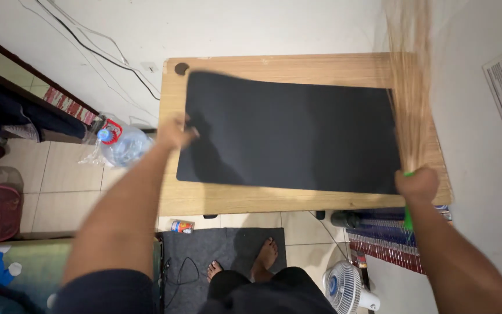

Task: Cleaning a desk mat using a broom to beat out dust and a cloth to wipe it down.

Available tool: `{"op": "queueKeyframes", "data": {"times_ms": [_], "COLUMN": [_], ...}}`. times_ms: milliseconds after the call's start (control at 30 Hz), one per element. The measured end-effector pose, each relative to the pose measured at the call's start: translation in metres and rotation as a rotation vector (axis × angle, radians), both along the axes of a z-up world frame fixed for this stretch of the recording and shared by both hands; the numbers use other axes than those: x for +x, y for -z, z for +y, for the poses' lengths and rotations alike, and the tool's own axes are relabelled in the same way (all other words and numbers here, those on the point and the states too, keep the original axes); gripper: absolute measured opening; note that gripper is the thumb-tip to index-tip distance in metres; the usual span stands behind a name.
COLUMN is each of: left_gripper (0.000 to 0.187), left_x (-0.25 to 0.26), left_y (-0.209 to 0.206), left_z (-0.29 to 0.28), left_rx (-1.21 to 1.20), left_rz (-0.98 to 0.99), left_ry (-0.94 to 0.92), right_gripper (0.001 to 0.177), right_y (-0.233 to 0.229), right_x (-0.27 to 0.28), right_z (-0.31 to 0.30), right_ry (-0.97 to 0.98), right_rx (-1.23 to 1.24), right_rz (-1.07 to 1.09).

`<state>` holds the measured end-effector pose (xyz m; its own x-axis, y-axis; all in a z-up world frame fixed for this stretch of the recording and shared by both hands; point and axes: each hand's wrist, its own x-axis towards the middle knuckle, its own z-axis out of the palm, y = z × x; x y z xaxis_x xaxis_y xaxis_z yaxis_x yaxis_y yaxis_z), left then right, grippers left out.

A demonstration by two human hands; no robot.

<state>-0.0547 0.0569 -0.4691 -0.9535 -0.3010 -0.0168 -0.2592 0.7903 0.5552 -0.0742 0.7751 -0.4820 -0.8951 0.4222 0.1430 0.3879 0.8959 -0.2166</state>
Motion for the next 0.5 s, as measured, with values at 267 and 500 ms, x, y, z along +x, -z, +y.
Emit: {"op": "queueKeyframes", "data": {"times_ms": [267, 500], "left_gripper": [0.092, 0.093], "left_x": [0.098, 0.146], "left_y": [0.014, -0.005], "left_z": [0.112, 0.133], "left_rx": [-0.255, -0.327], "left_rz": [-0.545, -0.617], "left_ry": [0.175, 0.198], "right_gripper": [0.065, 0.045], "right_y": [0.026, 0.092], "right_x": [0.111, 0.178], "right_z": [-0.068, -0.154], "right_ry": [-0.063, -0.579], "right_rx": [-0.314, -0.453], "right_rz": [-0.215, -0.007]}}
